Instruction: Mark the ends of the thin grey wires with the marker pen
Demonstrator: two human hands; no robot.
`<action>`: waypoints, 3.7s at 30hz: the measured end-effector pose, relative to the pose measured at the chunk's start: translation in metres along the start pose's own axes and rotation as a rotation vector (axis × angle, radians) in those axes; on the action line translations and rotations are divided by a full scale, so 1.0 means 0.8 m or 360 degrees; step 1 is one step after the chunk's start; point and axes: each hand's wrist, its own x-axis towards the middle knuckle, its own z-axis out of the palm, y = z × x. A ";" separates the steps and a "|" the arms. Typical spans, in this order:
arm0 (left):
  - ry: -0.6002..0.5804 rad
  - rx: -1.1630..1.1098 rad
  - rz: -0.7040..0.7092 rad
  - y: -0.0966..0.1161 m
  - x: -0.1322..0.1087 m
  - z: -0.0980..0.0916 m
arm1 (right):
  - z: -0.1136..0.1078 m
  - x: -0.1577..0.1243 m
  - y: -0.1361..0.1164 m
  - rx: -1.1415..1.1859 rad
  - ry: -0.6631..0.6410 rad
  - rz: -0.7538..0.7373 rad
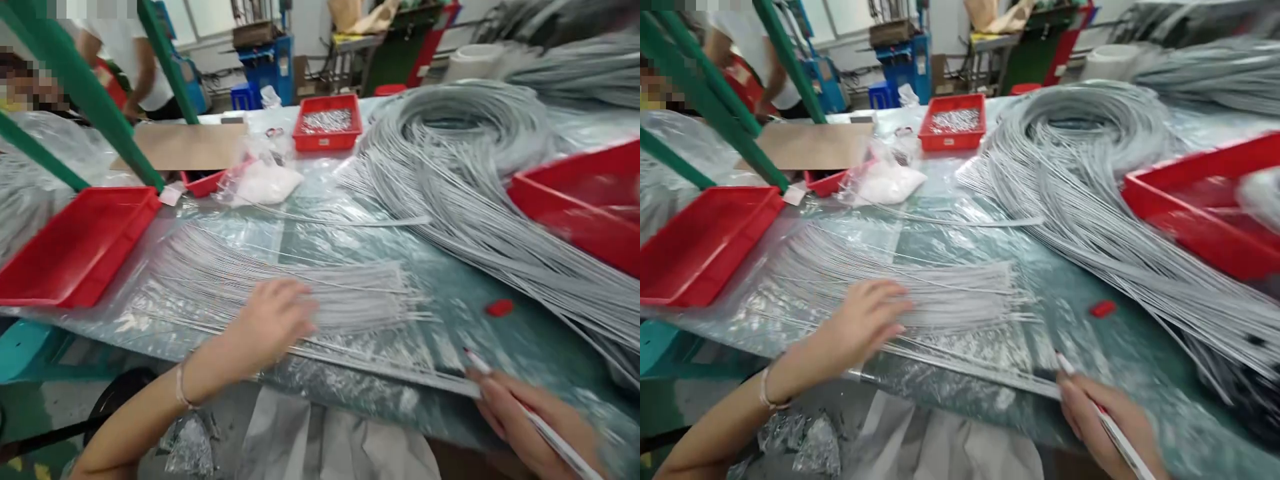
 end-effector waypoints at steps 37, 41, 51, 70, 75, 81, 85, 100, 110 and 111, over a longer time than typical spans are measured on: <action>-0.0843 -0.1361 -0.0019 0.094 0.128 0.052 | 0.037 0.013 -0.022 0.0360 -0.0044 0.0054; -0.0893 -0.1214 0.0123 0.093 0.126 0.052 | 0.035 0.012 -0.021 0.0360 -0.0102 0.0014; -0.0673 -0.0777 0.0262 0.096 0.117 0.053 | 0.038 0.017 -0.018 0.0487 0.0054 0.0157; -0.0704 -0.1215 0.0058 0.094 0.126 0.043 | 0.037 0.012 -0.027 0.0228 0.0369 -0.0126; -0.0793 -0.1272 0.0160 0.094 0.124 0.041 | 0.022 0.021 -0.027 0.0309 -0.0088 -0.0171; -0.0655 -0.0799 0.0255 0.096 0.117 0.052 | 0.027 0.020 -0.020 0.0409 -0.0160 0.0082; -0.0570 -0.0561 0.0391 0.099 0.112 0.056 | 0.029 0.019 -0.018 0.0419 -0.0186 0.0109; -0.0604 -0.0975 0.0250 0.098 0.119 0.047 | 0.026 0.024 -0.016 0.0361 -0.0229 -0.0091; -0.0796 -0.0815 0.0162 0.097 0.114 0.046 | 0.027 0.025 -0.015 0.0270 -0.0187 -0.0184; -0.0790 -0.0799 0.0151 0.098 0.114 0.046 | 0.027 0.026 -0.014 0.0258 -0.0187 -0.0198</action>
